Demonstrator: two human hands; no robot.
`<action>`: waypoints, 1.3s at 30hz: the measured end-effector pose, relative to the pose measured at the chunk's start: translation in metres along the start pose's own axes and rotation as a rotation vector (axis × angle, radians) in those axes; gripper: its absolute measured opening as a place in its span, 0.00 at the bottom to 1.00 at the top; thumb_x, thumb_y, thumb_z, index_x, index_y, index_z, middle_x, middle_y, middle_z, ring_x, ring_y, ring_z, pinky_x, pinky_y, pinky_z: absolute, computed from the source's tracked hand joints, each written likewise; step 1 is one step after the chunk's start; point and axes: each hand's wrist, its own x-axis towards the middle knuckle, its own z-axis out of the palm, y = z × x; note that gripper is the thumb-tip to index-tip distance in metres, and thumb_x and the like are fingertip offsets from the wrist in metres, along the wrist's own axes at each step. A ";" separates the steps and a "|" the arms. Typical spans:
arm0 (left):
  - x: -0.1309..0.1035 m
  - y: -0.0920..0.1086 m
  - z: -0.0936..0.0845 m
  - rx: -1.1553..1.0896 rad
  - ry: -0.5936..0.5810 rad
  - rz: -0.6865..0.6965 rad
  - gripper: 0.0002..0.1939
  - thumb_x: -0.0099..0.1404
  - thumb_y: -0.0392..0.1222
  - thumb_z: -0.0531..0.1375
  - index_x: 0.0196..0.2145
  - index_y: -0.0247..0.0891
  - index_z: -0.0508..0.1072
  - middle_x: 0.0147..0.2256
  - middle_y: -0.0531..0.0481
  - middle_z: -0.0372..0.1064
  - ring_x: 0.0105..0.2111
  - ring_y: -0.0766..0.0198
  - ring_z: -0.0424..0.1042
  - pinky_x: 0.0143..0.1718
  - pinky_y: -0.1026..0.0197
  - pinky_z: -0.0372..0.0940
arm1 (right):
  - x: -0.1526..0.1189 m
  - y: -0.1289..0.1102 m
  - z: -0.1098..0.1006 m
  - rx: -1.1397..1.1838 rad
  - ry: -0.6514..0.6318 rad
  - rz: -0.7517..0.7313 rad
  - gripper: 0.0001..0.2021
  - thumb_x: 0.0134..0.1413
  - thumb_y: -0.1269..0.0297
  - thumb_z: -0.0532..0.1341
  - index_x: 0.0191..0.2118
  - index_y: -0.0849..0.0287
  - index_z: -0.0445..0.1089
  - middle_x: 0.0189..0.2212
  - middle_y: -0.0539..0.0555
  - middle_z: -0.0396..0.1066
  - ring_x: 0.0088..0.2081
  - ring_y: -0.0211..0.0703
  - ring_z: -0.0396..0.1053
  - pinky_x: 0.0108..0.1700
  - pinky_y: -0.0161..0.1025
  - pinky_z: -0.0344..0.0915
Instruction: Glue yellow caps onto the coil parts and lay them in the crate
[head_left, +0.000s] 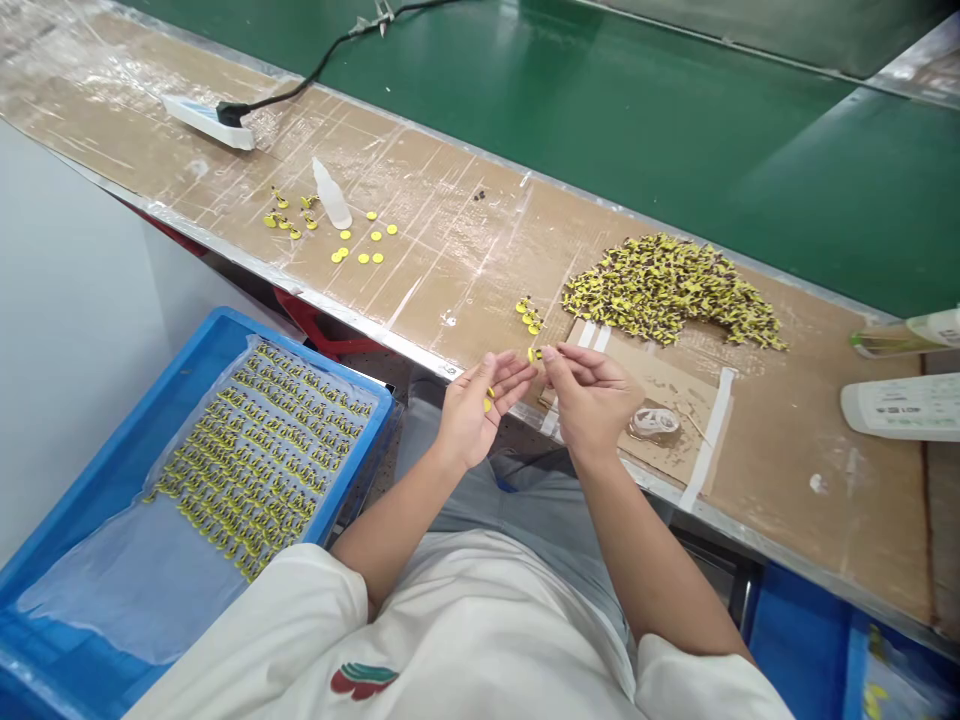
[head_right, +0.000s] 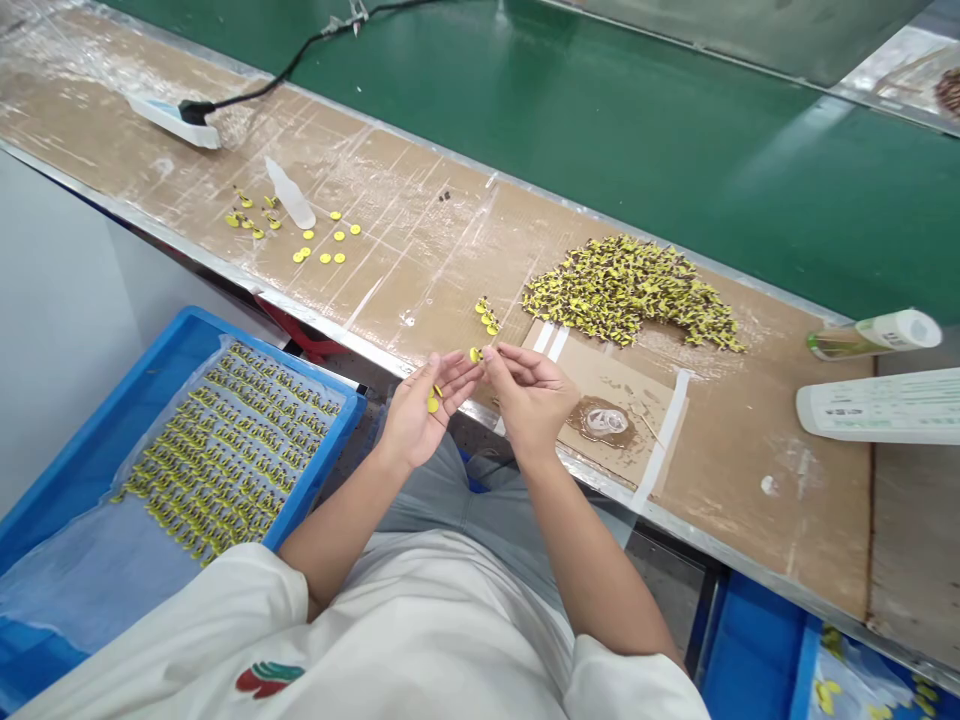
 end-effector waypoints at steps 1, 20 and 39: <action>0.001 0.002 -0.002 -0.037 -0.004 -0.025 0.17 0.63 0.50 0.59 0.40 0.33 0.76 0.44 0.40 0.76 0.48 0.56 0.74 0.55 0.54 0.64 | 0.004 0.002 -0.002 -0.056 0.011 -0.046 0.16 0.45 0.55 0.69 0.38 0.60 0.75 0.29 0.53 0.77 0.28 0.41 0.75 0.33 0.38 0.73; -0.004 0.020 -0.018 -0.157 -0.011 -0.061 0.17 0.62 0.47 0.55 0.37 0.32 0.76 0.47 0.38 0.74 0.55 0.53 0.68 0.58 0.55 0.61 | 0.041 0.052 -0.014 -0.827 -0.046 -0.438 0.17 0.55 0.54 0.61 0.45 0.59 0.73 0.36 0.56 0.78 0.36 0.45 0.75 0.44 0.41 0.68; -0.017 0.011 -0.012 -0.146 -0.084 -0.042 0.18 0.63 0.47 0.52 0.34 0.32 0.77 0.42 0.40 0.76 0.51 0.53 0.71 0.58 0.53 0.59 | -0.053 0.009 -0.013 -0.498 -0.545 -0.446 0.11 0.51 0.59 0.66 0.42 0.50 0.77 0.30 0.50 0.78 0.26 0.38 0.72 0.33 0.37 0.69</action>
